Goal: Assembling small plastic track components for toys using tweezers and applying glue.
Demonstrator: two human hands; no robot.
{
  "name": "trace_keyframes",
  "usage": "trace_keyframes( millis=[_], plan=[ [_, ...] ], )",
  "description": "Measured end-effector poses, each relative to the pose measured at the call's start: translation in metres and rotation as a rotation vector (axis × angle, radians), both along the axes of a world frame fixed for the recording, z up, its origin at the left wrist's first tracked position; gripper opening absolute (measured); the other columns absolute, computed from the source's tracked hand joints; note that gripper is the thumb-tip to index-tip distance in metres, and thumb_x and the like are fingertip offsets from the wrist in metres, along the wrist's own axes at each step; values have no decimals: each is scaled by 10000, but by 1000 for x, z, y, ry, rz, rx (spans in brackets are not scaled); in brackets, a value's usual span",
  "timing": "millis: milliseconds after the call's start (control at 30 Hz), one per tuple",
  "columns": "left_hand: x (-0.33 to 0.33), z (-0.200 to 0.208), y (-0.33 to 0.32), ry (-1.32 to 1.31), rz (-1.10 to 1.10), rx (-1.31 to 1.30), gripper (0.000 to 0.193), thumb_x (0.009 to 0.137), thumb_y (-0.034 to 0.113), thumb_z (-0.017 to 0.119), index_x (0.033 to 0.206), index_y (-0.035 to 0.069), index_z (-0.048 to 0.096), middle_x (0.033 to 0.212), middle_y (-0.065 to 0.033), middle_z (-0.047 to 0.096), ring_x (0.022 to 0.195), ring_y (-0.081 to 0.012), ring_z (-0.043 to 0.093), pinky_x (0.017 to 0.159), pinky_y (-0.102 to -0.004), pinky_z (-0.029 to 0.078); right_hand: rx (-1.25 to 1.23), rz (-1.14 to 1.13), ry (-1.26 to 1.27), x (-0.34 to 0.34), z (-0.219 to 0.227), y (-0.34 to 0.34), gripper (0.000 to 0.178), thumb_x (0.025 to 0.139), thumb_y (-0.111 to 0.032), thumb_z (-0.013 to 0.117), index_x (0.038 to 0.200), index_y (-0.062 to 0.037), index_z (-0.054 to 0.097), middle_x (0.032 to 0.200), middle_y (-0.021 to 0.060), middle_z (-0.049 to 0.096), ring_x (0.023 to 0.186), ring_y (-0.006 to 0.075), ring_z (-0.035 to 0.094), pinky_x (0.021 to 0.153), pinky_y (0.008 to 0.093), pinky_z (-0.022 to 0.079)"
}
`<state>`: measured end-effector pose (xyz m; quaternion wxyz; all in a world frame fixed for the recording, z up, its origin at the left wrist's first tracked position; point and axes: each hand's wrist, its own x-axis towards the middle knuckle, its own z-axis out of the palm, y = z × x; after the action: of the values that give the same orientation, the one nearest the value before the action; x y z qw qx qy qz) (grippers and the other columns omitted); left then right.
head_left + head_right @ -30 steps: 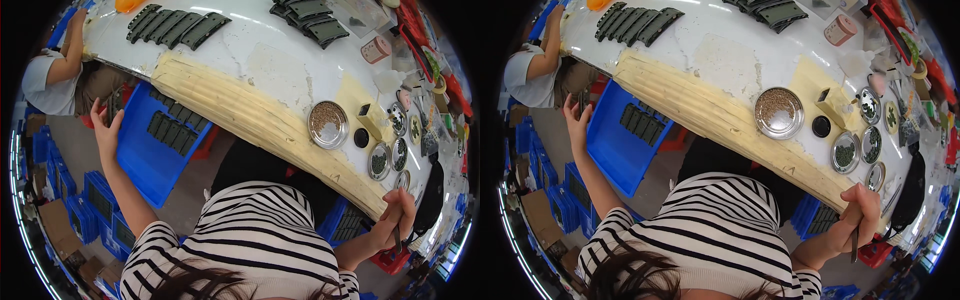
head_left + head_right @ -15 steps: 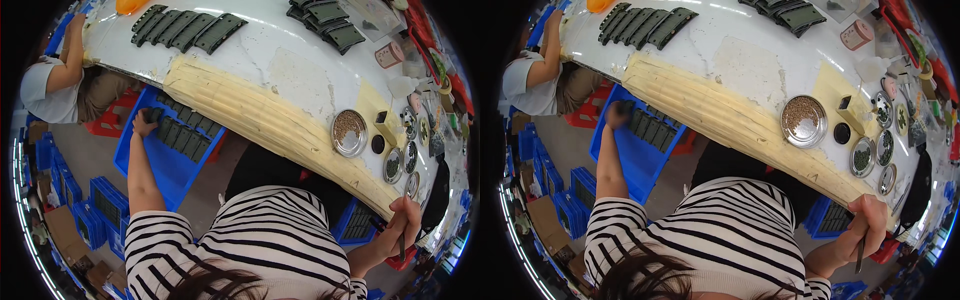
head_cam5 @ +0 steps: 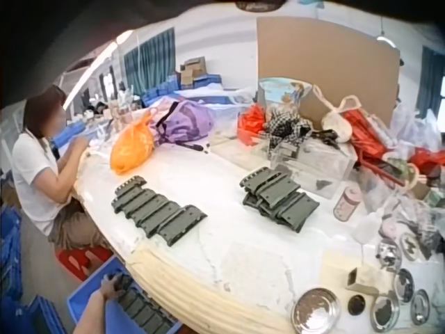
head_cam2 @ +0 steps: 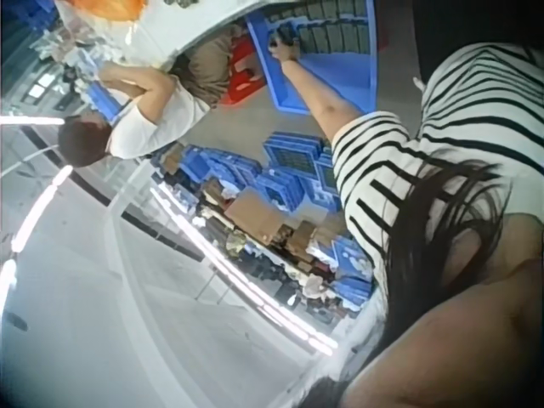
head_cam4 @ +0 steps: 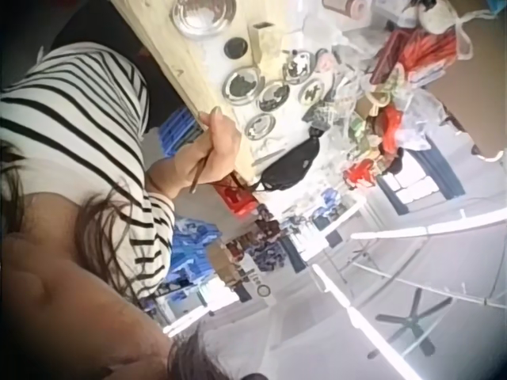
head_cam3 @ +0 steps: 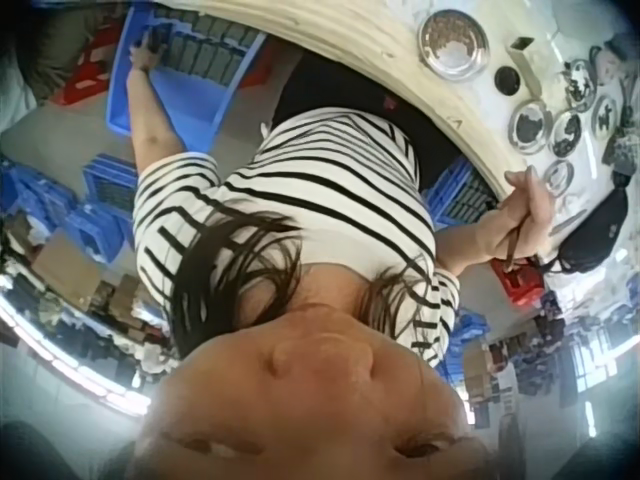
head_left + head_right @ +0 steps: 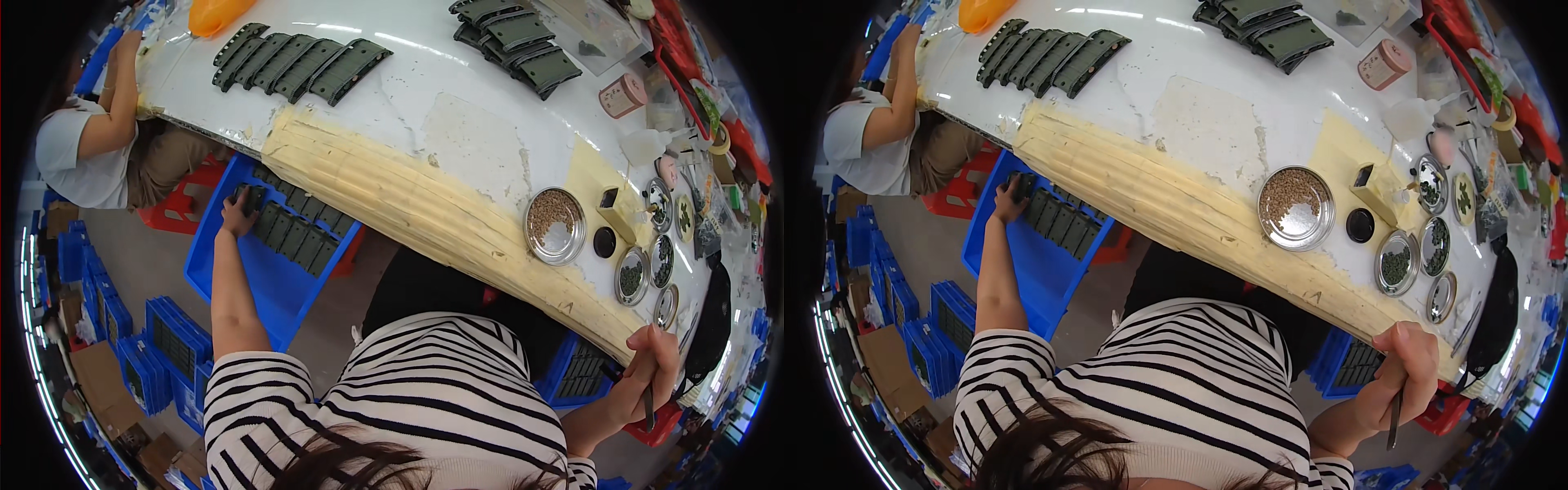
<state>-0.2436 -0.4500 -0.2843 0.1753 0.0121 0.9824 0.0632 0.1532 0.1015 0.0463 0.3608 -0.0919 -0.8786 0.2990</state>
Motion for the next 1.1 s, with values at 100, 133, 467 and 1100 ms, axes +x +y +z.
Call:
trace_keyframes(
  millis=[100, 133, 467, 1100],
  plan=[
    [-5, 2, 5, -40, 60, 72, 775, 740, 379, 677, 1437, 328, 341, 1462, -281, 231, 1345, -444, 271, 1096, -462, 295, -20, -8, -1, 2, 0, -1, 277, 862, 53, 432, 1066, -1, 613, 705, 104, 592, 570, 95, 409, 461, 211, 256],
    [-8, -3, -11, -40, 101, 154, 749, 750, 378, 664, 1431, 322, 358, 1466, -277, 233, 1354, -431, 265, 1101, -450, 289, -25, 6, -2, 1, 1, 1, 274, 864, 52, 433, 1064, 1, 612, 705, 104, 592, 571, 96, 409, 463, 212, 258],
    [25, 31, 55, 777, 330, 505, 545, 911, 420, 539, 1309, 50, 496, 1361, -242, 410, 1296, -378, 355, 1081, -426, 269, -2, 22, -2, 4, -2, 8, 270, 860, 59, 433, 1053, 13, 617, 701, 96, 591, 587, 123, 447, 501, 226, 299],
    [53, 274, 303, 744, -357, 482, 492, 696, 346, 783, 1117, 119, 666, 1186, -178, 540, 1147, -331, 478, 967, -420, 399, -28, -61, -19, 23, -5, 20, 268, 856, 43, 438, 1044, 5, 626, 688, 94, 598, 585, 128, 447, 510, 239, 303]
  ],
)
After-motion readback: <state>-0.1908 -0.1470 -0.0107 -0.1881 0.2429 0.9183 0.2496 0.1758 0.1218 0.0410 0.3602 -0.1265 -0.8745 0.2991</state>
